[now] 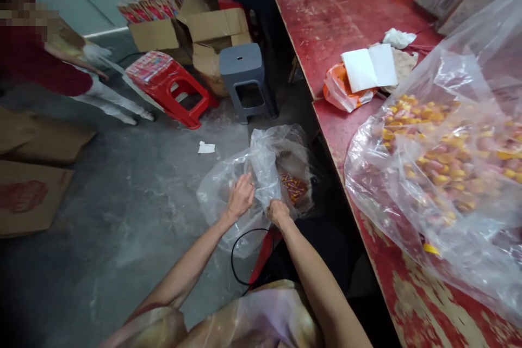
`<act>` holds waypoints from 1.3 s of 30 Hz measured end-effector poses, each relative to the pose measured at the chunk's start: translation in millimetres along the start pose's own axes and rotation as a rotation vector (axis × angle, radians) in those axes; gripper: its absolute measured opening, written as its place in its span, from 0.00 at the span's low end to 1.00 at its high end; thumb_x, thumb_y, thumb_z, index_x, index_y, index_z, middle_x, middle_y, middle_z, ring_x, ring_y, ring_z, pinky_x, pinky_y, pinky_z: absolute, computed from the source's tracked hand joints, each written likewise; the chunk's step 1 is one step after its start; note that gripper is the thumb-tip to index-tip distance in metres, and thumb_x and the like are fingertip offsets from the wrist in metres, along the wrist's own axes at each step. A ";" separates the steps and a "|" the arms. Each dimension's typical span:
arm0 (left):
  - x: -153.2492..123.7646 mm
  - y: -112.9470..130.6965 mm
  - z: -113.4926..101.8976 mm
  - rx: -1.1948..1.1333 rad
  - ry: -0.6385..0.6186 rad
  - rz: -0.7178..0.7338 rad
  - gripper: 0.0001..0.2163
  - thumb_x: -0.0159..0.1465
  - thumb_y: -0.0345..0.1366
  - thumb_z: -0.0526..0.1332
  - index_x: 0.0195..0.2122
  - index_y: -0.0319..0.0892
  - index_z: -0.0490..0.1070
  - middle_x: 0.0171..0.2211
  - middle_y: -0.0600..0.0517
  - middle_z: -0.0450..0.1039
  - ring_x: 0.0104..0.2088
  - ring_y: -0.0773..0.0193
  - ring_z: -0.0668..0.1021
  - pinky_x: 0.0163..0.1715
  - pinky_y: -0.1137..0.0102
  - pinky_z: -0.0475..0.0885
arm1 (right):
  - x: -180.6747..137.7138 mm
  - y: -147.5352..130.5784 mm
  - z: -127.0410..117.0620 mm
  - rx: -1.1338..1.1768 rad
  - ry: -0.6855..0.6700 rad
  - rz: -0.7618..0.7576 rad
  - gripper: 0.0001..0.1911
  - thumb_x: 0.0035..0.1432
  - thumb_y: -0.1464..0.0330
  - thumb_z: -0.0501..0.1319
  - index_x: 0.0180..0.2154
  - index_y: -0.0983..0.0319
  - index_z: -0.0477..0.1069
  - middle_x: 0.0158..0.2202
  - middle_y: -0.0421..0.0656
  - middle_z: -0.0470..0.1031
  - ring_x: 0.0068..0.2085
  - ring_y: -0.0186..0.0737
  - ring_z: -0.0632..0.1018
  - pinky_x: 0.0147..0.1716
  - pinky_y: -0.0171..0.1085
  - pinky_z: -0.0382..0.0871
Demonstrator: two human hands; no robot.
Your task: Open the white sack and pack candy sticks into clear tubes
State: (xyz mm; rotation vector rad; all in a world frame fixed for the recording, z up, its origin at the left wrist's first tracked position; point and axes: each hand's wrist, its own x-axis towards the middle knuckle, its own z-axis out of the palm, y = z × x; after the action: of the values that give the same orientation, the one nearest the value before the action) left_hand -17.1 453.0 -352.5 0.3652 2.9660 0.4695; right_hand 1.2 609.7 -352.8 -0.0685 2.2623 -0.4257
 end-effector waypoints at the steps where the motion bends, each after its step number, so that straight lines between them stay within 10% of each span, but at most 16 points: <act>1: -6.1 2.1 12.3 -0.034 -0.051 -0.006 0.13 0.64 0.30 0.50 0.42 0.38 0.73 0.60 0.41 0.62 0.63 0.52 0.62 0.59 0.54 0.62 | -2.4 -0.3 0.3 -0.020 -0.018 -0.010 0.16 0.65 0.61 0.56 0.48 0.64 0.69 0.47 0.46 0.73 0.46 0.40 0.75 0.46 0.45 0.71; 6: -18.7 1.9 46.7 -0.087 -0.173 -0.016 0.10 0.61 0.27 0.53 0.36 0.37 0.75 0.49 0.41 0.74 0.53 0.54 0.73 0.55 0.57 0.67 | -23.2 -4.1 1.1 -0.147 -0.008 -0.031 0.12 0.63 0.63 0.59 0.43 0.65 0.71 0.44 0.45 0.74 0.46 0.42 0.75 0.50 0.50 0.67; 16: -4.1 50.6 26.8 -0.185 -0.171 0.125 0.12 0.63 0.30 0.51 0.39 0.40 0.75 0.39 0.46 0.78 0.41 0.60 0.79 0.44 0.67 0.73 | -106.5 12.9 4.3 -0.190 0.317 -0.425 0.15 0.59 0.74 0.54 0.48 0.65 0.67 0.43 0.50 0.73 0.45 0.45 0.73 0.47 0.44 0.64; 25: 7.2 230.7 -56.2 -0.580 0.376 0.793 0.12 0.66 0.31 0.52 0.47 0.43 0.71 0.38 0.48 0.75 0.41 0.63 0.77 0.44 0.68 0.73 | -220.0 105.0 18.5 0.010 1.127 -0.342 0.15 0.61 0.74 0.51 0.49 0.64 0.66 0.38 0.48 0.73 0.36 0.39 0.73 0.34 0.37 0.68; 32: 43.8 381.2 -66.7 -0.055 0.106 1.275 0.24 0.64 0.42 0.57 0.57 0.33 0.63 0.56 0.37 0.66 0.61 0.45 0.62 0.62 0.45 0.49 | -273.5 156.2 68.0 0.231 1.489 -0.016 0.18 0.61 0.77 0.51 0.50 0.61 0.68 0.37 0.48 0.75 0.37 0.39 0.77 0.35 0.37 0.74; 36: 42.7 375.4 -35.7 0.193 -0.088 1.377 0.10 0.65 0.31 0.52 0.40 0.37 0.73 0.35 0.44 0.75 0.44 0.55 0.75 0.58 0.51 0.59 | -282.4 167.6 83.3 0.250 1.574 0.082 0.21 0.60 0.78 0.50 0.52 0.59 0.67 0.38 0.46 0.75 0.38 0.38 0.77 0.38 0.36 0.74; 39: 32.1 352.2 -27.4 0.106 0.065 1.464 0.11 0.66 0.27 0.51 0.37 0.39 0.73 0.35 0.46 0.75 0.43 0.59 0.75 0.56 0.56 0.63 | -286.7 181.4 66.8 0.191 1.712 0.266 0.22 0.61 0.75 0.52 0.57 0.60 0.62 0.45 0.50 0.72 0.46 0.42 0.75 0.43 0.41 0.72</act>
State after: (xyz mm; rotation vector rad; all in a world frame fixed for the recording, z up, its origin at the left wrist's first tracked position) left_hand 24.5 778.2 -217.3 2.4811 2.1927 0.3687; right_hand 258.0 815.1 -245.8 1.0640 3.7382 -0.6709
